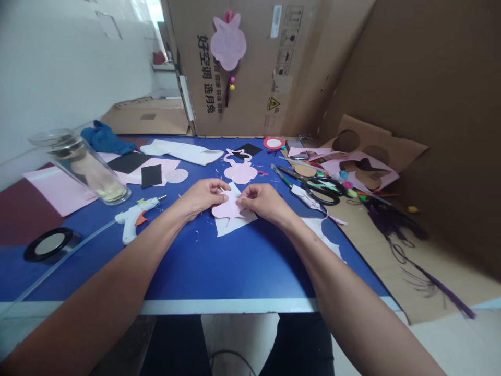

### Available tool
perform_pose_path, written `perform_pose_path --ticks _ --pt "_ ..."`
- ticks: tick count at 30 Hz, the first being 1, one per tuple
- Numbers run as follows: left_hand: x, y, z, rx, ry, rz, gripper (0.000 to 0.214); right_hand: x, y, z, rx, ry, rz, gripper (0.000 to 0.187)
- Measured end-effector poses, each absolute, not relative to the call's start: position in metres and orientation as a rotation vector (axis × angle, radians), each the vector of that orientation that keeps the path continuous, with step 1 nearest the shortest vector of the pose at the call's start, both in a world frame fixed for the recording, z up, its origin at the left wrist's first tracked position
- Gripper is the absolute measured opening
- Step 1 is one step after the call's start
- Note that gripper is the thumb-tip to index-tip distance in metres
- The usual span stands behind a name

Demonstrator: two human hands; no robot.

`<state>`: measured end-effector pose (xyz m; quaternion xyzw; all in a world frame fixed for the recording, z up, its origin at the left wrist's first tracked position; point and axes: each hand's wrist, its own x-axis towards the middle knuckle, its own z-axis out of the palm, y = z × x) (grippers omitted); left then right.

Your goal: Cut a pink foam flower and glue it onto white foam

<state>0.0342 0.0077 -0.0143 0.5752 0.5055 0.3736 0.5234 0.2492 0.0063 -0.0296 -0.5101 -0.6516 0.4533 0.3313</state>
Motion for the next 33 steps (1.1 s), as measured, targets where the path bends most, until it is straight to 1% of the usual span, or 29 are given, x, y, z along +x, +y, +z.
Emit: perform_pose_path --ticks 12,19,26,29,33 --pt "0.037 0.008 -0.019 1.428 1.254 0.885 0.022 0.253 0.007 -0.031 -1.414 -1.783 1.126 0.020" --pt "0.029 0.014 -0.012 1.460 1.401 0.899 0.020 0.252 0.006 -0.031 -1.481 -1.816 1.118 0.013" --pt "0.026 0.020 -0.017 1.489 1.401 0.901 0.020 0.253 0.006 -0.030 -1.534 -1.850 1.067 0.013" --pt "0.024 0.019 -0.015 1.579 1.416 0.886 0.020 0.252 0.005 -0.030 -1.546 -1.861 1.043 0.014" --pt "0.026 0.011 -0.003 1.869 1.472 0.806 0.021 0.252 0.005 -0.031 -1.557 -1.870 1.011 0.015"
